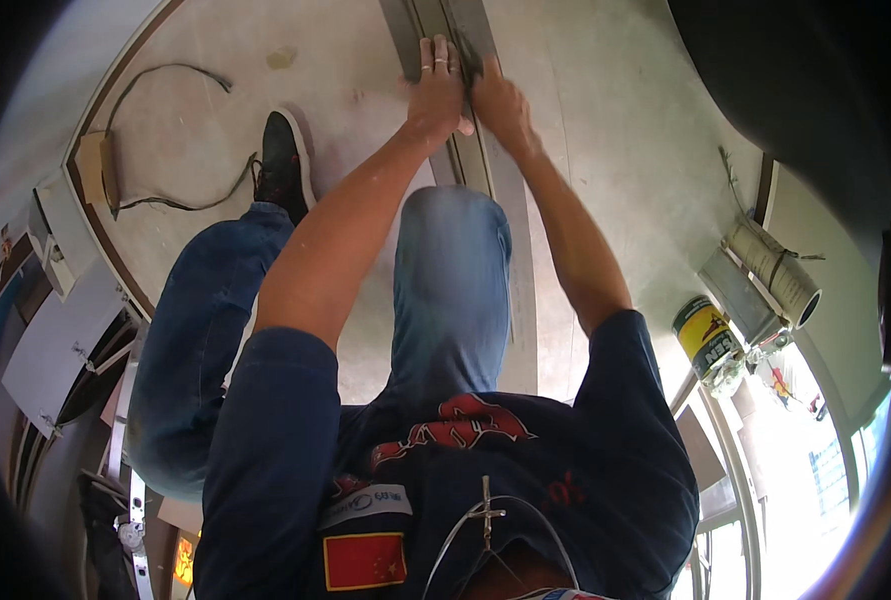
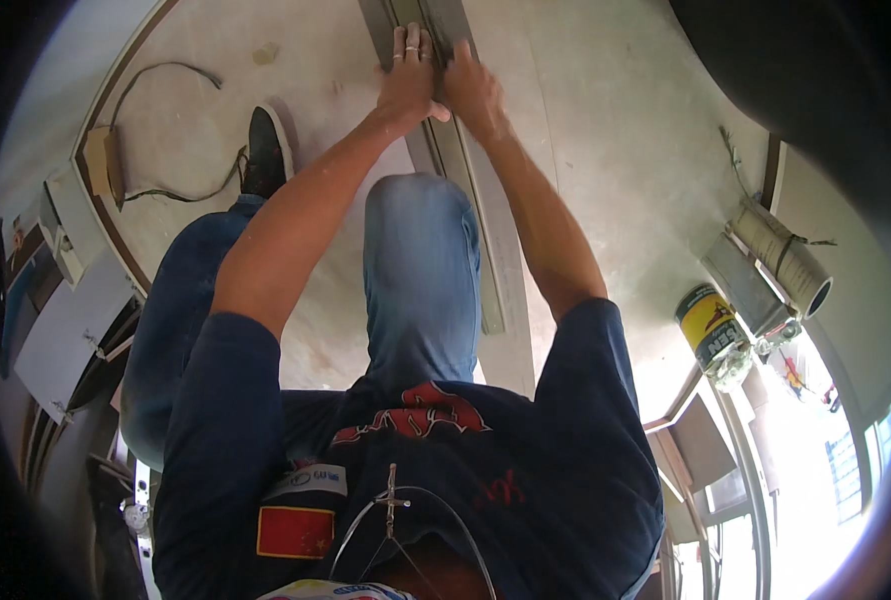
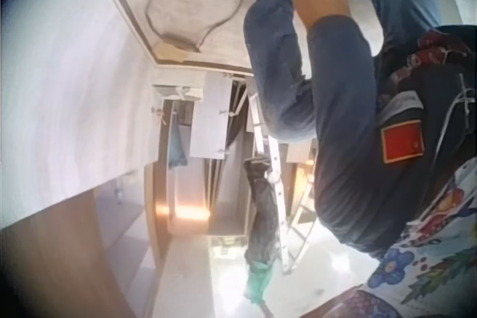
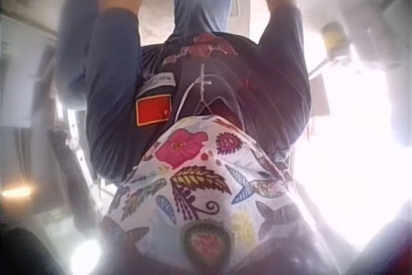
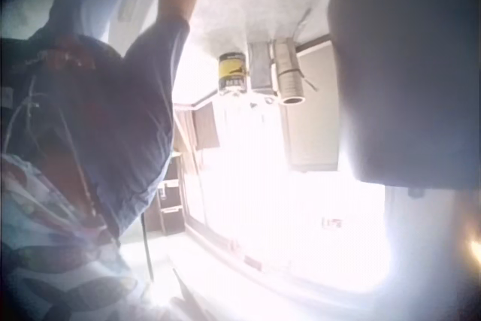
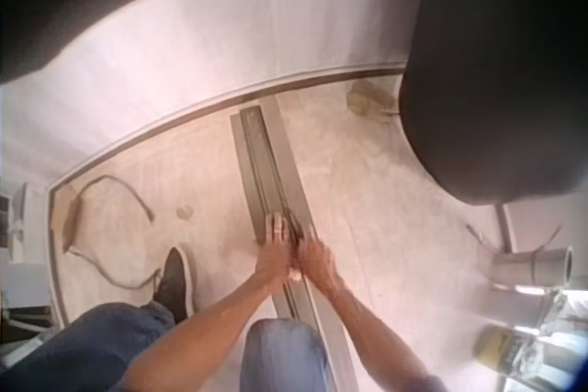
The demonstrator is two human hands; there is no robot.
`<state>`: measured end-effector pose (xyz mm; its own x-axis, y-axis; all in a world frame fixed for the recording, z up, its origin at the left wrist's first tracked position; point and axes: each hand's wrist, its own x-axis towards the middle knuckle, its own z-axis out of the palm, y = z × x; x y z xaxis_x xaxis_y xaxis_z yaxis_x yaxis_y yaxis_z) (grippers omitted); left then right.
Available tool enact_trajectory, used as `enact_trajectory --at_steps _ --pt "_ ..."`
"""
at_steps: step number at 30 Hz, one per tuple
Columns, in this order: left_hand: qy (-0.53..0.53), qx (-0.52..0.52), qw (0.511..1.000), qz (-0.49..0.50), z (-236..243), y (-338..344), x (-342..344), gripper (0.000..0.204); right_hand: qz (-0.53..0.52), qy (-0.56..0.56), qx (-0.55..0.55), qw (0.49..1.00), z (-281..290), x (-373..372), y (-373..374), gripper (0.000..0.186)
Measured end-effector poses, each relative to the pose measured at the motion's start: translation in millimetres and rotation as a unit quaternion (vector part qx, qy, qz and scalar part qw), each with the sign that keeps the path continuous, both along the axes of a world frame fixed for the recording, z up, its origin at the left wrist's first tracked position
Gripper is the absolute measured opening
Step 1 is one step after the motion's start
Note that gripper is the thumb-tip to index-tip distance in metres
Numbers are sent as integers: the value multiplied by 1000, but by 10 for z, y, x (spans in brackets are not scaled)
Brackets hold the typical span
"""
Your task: The person positions a long metal trim piece along a curved floor edge and uses a utility knife to score or cut the trim. They repeatedly adjust the trim's position and scrape the floor surface with the knife blade.
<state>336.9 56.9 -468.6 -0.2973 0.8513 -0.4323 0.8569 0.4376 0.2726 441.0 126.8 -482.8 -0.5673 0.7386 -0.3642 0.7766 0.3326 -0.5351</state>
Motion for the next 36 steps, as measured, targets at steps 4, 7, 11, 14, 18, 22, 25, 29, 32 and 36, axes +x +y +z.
enact_trajectory --at_steps 4,7,11,14,18,22,25,29,32,36 --pt "-11 -7 1000 18 -21 -24 1 133 -23 -75 -49 996 -5 1407 -1231 43" --pt "-15 -22 999 27 85 -15 4 134 -29 -33 -105 993 237 1747 -1397 30" --pt "-14 -9 1000 20 15 -40 -4 133 -59 4 -52 997 339 1065 -819 27" --pt "-8 -4 1000 21 -14 -6 16 130 -40 36 -4 999 87 344 -246 28" --pt "-6 -10 1000 5 112 23 18 131 -45 52 -8 998 32 -278 190 30" --pt "-11 0 1000 -1 110 -29 21 131 -33 53 -24 998 6 -411 275 36" --pt "2 9 1000 -4 11 -13 20 130 -16 26 -14 999 -4 -256 185 36" --pt "7 35 999 6 -138 -43 18 131 3 -60 20 998 -117 872 -751 43" --pt "-5 20 1000 14 -6 -64 13 131 -2 -18 -67 998 105 1797 -1427 38" --pt "-13 46 999 24 -126 -60 -62 133 -47 -29 -98 994 339 1474 -1145 27"
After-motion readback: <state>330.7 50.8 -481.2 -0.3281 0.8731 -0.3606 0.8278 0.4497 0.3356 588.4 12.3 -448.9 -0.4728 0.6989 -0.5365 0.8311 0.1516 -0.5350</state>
